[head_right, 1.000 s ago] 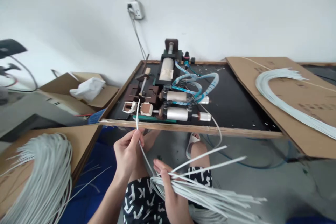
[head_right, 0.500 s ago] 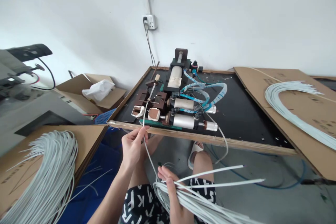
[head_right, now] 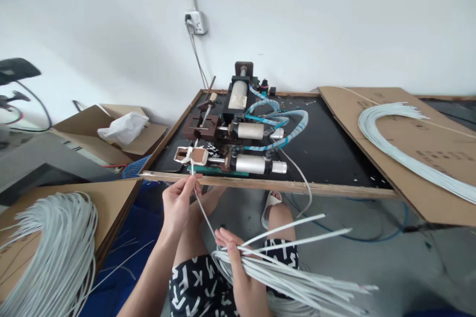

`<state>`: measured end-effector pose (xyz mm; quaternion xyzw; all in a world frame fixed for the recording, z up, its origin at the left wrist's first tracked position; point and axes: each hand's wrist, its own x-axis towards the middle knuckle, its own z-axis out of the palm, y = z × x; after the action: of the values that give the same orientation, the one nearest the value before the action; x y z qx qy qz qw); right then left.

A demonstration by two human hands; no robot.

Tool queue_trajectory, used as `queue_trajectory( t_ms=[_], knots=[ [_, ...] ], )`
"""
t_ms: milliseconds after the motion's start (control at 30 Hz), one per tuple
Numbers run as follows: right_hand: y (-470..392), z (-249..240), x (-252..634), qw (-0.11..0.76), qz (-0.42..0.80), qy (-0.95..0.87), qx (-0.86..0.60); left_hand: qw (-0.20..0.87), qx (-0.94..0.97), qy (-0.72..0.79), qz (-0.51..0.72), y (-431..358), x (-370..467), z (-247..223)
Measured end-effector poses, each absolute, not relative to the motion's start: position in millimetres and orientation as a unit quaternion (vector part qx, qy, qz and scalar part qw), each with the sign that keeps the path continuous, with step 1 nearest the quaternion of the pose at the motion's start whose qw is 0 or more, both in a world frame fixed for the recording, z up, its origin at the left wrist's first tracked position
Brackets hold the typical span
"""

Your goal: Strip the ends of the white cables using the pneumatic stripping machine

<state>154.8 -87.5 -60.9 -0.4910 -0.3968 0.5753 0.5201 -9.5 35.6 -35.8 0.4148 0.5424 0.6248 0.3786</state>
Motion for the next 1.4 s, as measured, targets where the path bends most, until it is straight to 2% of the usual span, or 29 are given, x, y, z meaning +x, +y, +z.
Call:
queue_trajectory(
  t_ms=[133, 300, 433, 500, 600, 667, 733, 967, 1267, 1400],
  knots=[
    [-84.4, -55.8, 153.5, 0.525, 0.579, -0.405, -0.475, 0.344, 0.441, 0.558, 0.613, 35.0, -12.0, -37.3],
    [-80.9, -57.3, 147.5, 0.549, 0.595, -0.375, -0.452, 0.354, 0.432, 0.565, 0.607, 16.5, -6.4, -37.9],
    [-84.9, -58.3, 140.9, 0.533, 0.615, -0.382, -0.439, 0.31, 0.48, 0.547, 0.612, -11.7, -6.4, -39.3],
    [-87.2, -55.3, 140.2, 0.516, 0.612, -0.402, -0.444, 0.293, 0.583, 0.515, 0.556, -18.7, -8.6, -37.8],
    [-88.9, -48.9, 143.4, 0.484, 0.572, -0.469, -0.468, 0.308, 0.758, 0.426, 0.386, -14.2, -9.6, -31.8],
    [-89.2, -46.9, 146.8, 0.469, 0.538, -0.504, -0.486, 0.328, 0.816, 0.387, 0.277, -6.2, -7.2, -26.5],
    [-89.8, -47.8, 149.6, 0.468, 0.517, -0.513, -0.5, 0.345, 0.829, 0.378, 0.226, -0.5, -2.0, -20.0],
    [-91.7, -53.4, 149.3, 0.425, 0.441, -0.59, -0.526, 0.473, 0.779, 0.283, 0.298, -8.9, 31.4, 10.1],
    [-96.0, -61.3, 146.4, 0.443, 0.44, -0.546, -0.559, 0.467, 0.725, 0.392, 0.32, -8.0, 29.9, 0.6],
    [-96.2, -60.0, 146.3, 0.467, 0.485, -0.511, -0.534, 0.438, 0.707, 0.441, 0.338, -9.5, 24.9, -4.4]
  ],
)
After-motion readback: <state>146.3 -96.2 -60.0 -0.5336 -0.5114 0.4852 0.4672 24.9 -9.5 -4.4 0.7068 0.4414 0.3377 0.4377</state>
